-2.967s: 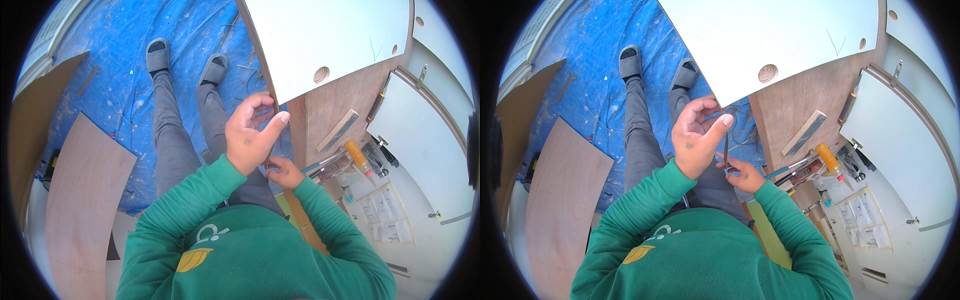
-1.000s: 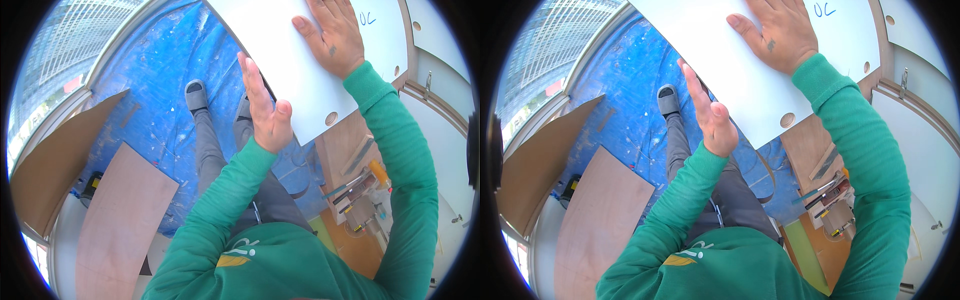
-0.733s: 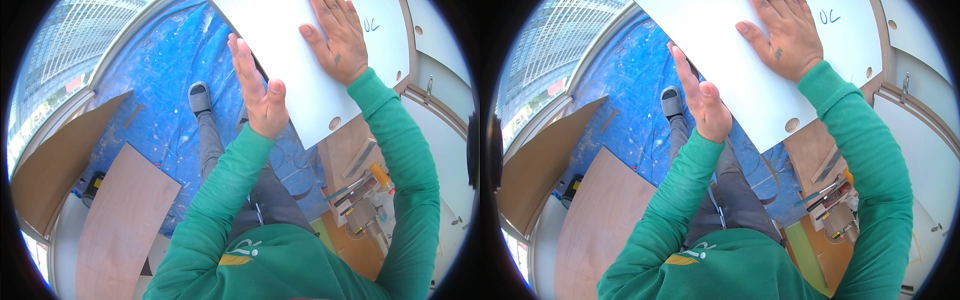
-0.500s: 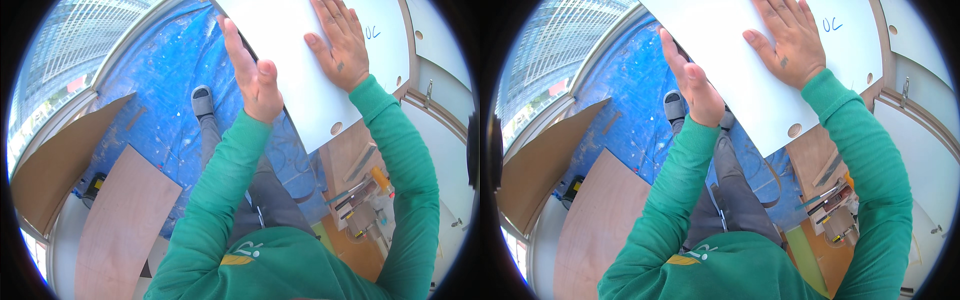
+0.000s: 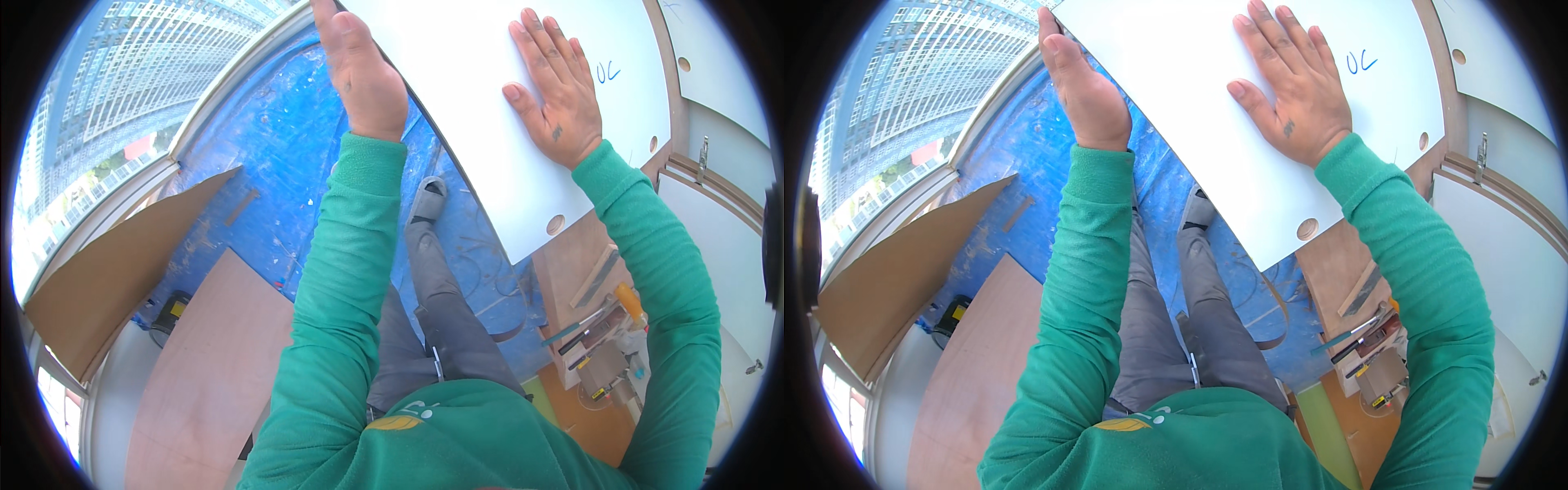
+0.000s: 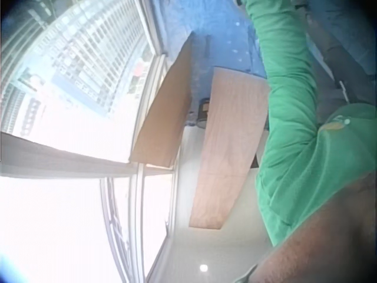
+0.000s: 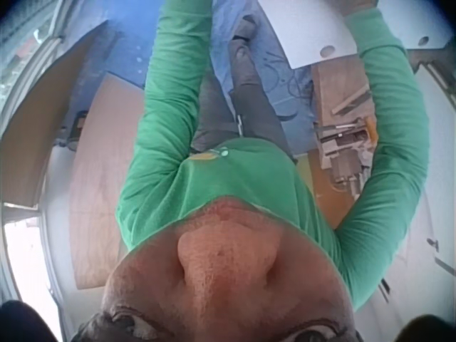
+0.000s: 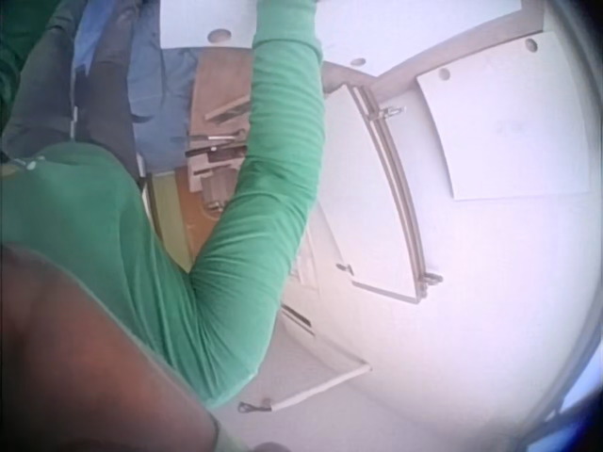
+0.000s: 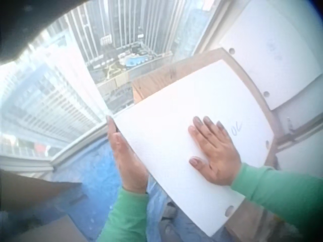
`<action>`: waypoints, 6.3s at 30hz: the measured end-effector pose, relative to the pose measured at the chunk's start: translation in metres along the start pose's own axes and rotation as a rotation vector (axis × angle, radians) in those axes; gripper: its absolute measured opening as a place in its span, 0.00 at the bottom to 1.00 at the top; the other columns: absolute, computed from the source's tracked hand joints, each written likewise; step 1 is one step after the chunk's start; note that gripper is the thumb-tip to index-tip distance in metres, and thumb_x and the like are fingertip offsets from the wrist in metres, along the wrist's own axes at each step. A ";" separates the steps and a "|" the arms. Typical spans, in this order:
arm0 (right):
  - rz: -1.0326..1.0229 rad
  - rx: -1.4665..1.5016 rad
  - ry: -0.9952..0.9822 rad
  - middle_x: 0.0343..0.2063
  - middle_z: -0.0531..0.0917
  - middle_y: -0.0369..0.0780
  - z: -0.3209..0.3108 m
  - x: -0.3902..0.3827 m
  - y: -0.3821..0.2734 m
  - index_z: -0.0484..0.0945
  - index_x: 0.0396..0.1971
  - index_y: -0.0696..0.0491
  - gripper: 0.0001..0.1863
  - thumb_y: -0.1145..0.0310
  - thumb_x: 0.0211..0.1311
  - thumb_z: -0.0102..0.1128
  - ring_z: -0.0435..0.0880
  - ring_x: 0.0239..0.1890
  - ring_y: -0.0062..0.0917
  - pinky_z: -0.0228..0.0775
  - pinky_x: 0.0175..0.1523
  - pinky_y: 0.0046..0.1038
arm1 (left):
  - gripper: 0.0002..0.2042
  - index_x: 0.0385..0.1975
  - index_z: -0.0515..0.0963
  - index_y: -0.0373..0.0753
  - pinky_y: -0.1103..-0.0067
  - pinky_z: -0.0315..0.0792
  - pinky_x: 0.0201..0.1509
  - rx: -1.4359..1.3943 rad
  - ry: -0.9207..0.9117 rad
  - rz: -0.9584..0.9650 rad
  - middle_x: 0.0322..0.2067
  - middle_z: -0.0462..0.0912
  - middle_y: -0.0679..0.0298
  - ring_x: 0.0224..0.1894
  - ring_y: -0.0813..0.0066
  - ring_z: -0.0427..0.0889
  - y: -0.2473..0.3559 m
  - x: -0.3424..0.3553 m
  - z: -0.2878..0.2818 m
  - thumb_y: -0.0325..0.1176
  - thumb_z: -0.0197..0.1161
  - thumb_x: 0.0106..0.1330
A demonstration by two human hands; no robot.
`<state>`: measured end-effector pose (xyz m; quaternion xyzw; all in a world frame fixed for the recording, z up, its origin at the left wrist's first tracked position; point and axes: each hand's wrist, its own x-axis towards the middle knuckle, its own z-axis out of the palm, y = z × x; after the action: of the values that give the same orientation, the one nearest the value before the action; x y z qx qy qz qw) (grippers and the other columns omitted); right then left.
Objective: The person sands a white board edge, then measures and applies a curved edge banding strip to the board's edge. They press the strip along the curve and trim the excess with a utility knife.
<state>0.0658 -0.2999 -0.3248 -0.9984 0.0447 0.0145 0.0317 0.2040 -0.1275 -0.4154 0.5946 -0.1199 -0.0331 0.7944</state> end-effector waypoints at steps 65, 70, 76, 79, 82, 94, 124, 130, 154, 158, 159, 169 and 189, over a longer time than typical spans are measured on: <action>2.076 0.601 0.110 0.28 0.79 0.35 0.036 -0.656 -0.068 0.80 0.44 0.54 0.23 0.46 0.75 0.58 0.77 0.29 0.21 0.71 0.30 0.27 | 0.22 0.51 0.83 0.27 0.58 0.68 0.68 -0.378 -1.659 -1.056 0.51 0.85 0.48 0.59 0.50 0.79 0.240 -0.158 0.076 0.44 0.55 0.77; 1.984 0.621 0.183 0.33 0.85 0.44 0.044 -0.656 -0.059 0.79 0.44 0.61 0.25 0.49 0.75 0.59 0.85 0.35 0.32 0.77 0.45 0.33 | 0.20 0.45 0.83 0.28 0.59 0.70 0.65 -0.999 -1.248 -1.203 0.43 0.87 0.47 0.52 0.48 0.83 0.335 -0.174 0.165 0.42 0.55 0.77; 1.977 0.601 0.206 0.34 0.84 0.43 0.038 -0.651 -0.054 0.80 0.45 0.60 0.22 0.52 0.73 0.61 0.84 0.38 0.32 0.76 0.47 0.33 | 0.16 0.44 0.81 0.30 0.60 0.71 0.63 -1.126 -1.078 -1.153 0.42 0.86 0.52 0.52 0.49 0.82 0.346 -0.167 0.178 0.39 0.56 0.71; 1.854 0.429 0.226 0.34 0.82 0.41 0.034 -0.639 -0.060 0.80 0.46 0.58 0.20 0.54 0.72 0.64 0.82 0.38 0.30 0.75 0.46 0.33 | 0.15 0.44 0.79 0.30 0.61 0.71 0.63 -1.046 -0.951 -1.013 0.41 0.86 0.55 0.51 0.50 0.82 0.332 -0.148 0.163 0.37 0.57 0.68; 1.787 0.438 0.367 0.33 0.79 0.38 0.010 -0.603 -0.065 0.81 0.46 0.57 0.19 0.56 0.70 0.66 0.78 0.36 0.27 0.73 0.45 0.32 | 0.14 0.44 0.78 0.31 0.62 0.71 0.62 -0.524 -0.869 -0.878 0.41 0.86 0.58 0.51 0.51 0.81 0.297 -0.135 0.128 0.36 0.58 0.65; 1.294 1.648 0.158 0.32 0.83 0.35 -0.040 -0.336 -0.051 0.80 0.42 0.55 0.15 0.57 0.75 0.59 0.79 0.33 0.17 0.73 0.38 0.21 | 0.12 0.48 0.81 0.32 0.76 0.75 0.54 0.671 -0.683 -0.864 0.42 0.87 0.59 0.47 0.75 0.84 0.255 -0.097 -0.006 0.35 0.61 0.75; 2.066 1.330 1.228 0.36 0.77 0.40 -0.030 -0.122 0.005 0.73 0.40 0.58 0.18 0.61 0.65 0.68 0.75 0.43 0.26 0.71 0.48 0.35 | 0.33 0.56 0.69 0.25 0.70 0.75 0.55 0.658 -0.762 -0.607 0.50 0.77 0.51 0.50 0.64 0.78 0.089 0.161 0.149 0.43 0.77 0.62; 1.652 1.292 1.610 0.45 0.82 0.39 -0.196 -0.133 -0.020 0.75 0.51 0.59 0.22 0.57 0.69 0.66 0.77 0.49 0.25 0.69 0.58 0.30 | 0.32 0.55 0.69 0.27 0.75 0.74 0.54 0.361 -0.851 -0.571 0.47 0.78 0.56 0.47 0.72 0.78 0.201 0.167 0.175 0.47 0.76 0.65; 1.570 0.544 1.549 0.51 0.85 0.43 -0.140 -0.203 0.041 0.79 0.54 0.59 0.17 0.65 0.76 0.48 0.85 0.51 0.34 0.77 0.57 0.35 | 0.30 0.64 0.68 0.32 0.73 0.67 0.64 0.106 -1.269 -0.200 0.54 0.77 0.62 0.54 0.74 0.74 0.188 0.184 0.256 0.44 0.70 0.72; 1.679 0.365 1.163 0.47 0.87 0.45 -0.174 -0.165 0.017 0.79 0.51 0.61 0.15 0.73 0.73 0.48 0.87 0.46 0.34 0.79 0.51 0.35 | 0.28 0.65 0.68 0.32 0.72 0.67 0.66 0.112 -1.258 -0.188 0.57 0.77 0.61 0.57 0.72 0.75 0.177 0.202 0.247 0.41 0.69 0.73; 1.690 0.389 1.178 0.47 0.87 0.45 -0.187 -0.157 0.007 0.79 0.51 0.62 0.14 0.74 0.73 0.48 0.87 0.46 0.34 0.79 0.51 0.34 | 0.28 0.65 0.67 0.32 0.72 0.67 0.67 0.123 -1.271 -0.192 0.57 0.77 0.60 0.58 0.72 0.75 0.176 0.201 0.248 0.41 0.69 0.73; 1.512 0.858 1.687 0.46 0.87 0.42 -0.172 -0.145 -0.008 0.81 0.49 0.60 0.19 0.61 0.77 0.46 0.85 0.48 0.29 0.76 0.55 0.30 | 0.35 0.74 0.57 0.35 0.65 0.58 0.76 0.103 -1.332 -0.262 0.69 0.66 0.54 0.71 0.65 0.66 0.194 0.208 0.246 0.36 0.67 0.72; 2.174 0.436 1.266 0.47 0.83 0.49 -0.036 -0.314 -0.091 0.80 0.51 0.59 0.23 0.67 0.57 0.72 0.83 0.50 0.36 0.76 0.53 0.31 | 0.27 0.54 0.83 0.41 0.68 0.81 0.36 0.782 -1.945 1.087 0.29 0.88 0.55 0.30 0.59 0.89 0.431 0.040 0.396 0.46 0.77 0.56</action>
<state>-0.2374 -0.1844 -0.2735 -0.2549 0.8440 -0.4509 0.1394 0.1131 -0.3810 0.1055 0.3929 -0.9141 -0.0905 0.0426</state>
